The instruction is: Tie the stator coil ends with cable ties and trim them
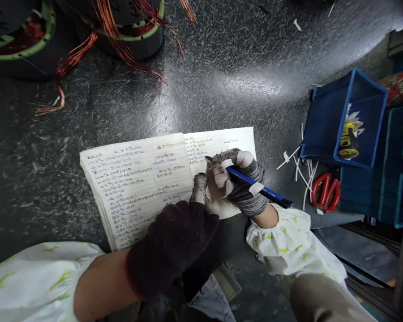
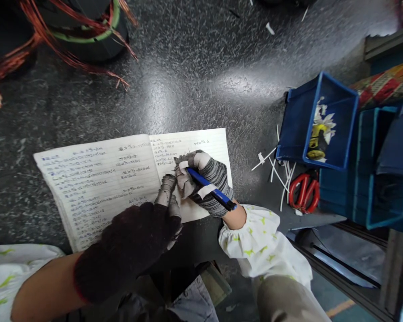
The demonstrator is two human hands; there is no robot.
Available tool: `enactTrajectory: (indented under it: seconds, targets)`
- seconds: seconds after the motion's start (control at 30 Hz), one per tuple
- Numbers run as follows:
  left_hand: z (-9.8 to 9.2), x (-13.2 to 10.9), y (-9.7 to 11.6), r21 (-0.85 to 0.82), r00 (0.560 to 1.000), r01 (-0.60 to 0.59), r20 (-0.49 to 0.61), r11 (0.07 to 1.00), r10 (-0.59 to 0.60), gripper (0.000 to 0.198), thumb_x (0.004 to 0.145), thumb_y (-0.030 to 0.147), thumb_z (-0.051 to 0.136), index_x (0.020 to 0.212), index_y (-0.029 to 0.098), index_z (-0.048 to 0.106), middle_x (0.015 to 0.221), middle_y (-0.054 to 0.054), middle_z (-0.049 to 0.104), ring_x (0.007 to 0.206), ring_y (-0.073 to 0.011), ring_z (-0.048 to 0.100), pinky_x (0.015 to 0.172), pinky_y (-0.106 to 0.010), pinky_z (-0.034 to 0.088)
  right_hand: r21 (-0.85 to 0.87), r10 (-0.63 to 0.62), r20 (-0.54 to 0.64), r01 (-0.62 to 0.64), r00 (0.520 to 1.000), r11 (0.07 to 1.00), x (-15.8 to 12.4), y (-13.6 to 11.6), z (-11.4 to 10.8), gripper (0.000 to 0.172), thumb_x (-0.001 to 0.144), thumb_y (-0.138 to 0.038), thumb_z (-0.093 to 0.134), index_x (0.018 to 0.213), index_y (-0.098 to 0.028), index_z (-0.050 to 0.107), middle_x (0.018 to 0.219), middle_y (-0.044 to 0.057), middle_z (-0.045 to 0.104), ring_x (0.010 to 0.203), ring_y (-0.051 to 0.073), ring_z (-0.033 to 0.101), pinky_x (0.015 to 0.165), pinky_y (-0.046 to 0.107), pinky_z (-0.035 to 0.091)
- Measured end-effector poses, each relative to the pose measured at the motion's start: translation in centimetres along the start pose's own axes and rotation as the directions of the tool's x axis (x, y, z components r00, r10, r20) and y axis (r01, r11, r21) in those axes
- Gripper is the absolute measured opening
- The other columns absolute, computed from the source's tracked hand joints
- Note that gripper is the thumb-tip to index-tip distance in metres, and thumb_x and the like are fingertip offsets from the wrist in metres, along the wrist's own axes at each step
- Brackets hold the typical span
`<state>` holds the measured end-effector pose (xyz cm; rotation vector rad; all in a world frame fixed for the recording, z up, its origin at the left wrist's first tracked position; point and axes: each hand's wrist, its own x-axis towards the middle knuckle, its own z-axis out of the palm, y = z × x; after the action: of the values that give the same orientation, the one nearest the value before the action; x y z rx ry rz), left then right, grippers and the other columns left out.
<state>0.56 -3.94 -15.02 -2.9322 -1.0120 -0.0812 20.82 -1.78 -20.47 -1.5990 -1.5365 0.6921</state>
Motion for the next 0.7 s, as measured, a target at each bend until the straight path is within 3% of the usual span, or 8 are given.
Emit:
enactTrajectory:
  seconds: [0.23, 0.47, 0.7]
  targets:
    - [0.16, -0.11, -0.04, -0.036, 0.999, -0.039, 0.018, 0.999, 0.04, 0.02, 0.089, 0.022, 0.072, 0.087, 0.023, 0.051, 0.064, 0.0, 0.061, 0.051, -0.0192, 0.055, 0.05, -0.03, 0.024, 0.033, -0.032, -0.032, 0.033, 0.999, 0.999, 0.21, -0.61, -0.29, 0.008, 0.09, -0.023, 0.071, 0.091, -0.025, 0.064, 0.086, 0.0, 0.073, 0.074, 0.017, 0.071, 0.071, 0.031, 0.06]
    - [0.08, -0.1, -0.1, -0.087, 0.998, -0.032, 0.055, 0.996, 0.037, 0.015, 0.089, 0.018, 0.072, 0.089, 0.021, 0.058, 0.066, -0.001, 0.064, 0.053, -0.0189, 0.056, 0.051, -0.029, 0.026, 0.043, -0.082, -0.037, 0.083, 0.996, 0.996, 0.31, -0.53, -0.25, 0.012, 0.09, -0.024, 0.073, 0.095, -0.026, 0.062, 0.088, 0.0, 0.074, 0.076, 0.018, 0.073, 0.071, 0.031, 0.061]
    - [0.05, -0.17, -0.06, -0.103, 0.996, -0.036, 0.074, 0.994, 0.044, 0.011, 0.09, 0.018, 0.071, 0.092, 0.021, 0.061, 0.066, -0.001, 0.064, 0.054, -0.0183, 0.057, 0.051, -0.03, 0.031, -0.007, -0.015, -0.03, 0.015, 0.999, 1.0, 0.27, -0.6, -0.29, 0.012, 0.09, -0.029, 0.071, 0.092, -0.027, 0.059, 0.082, 0.0, 0.07, 0.071, 0.019, 0.07, 0.069, 0.034, 0.062]
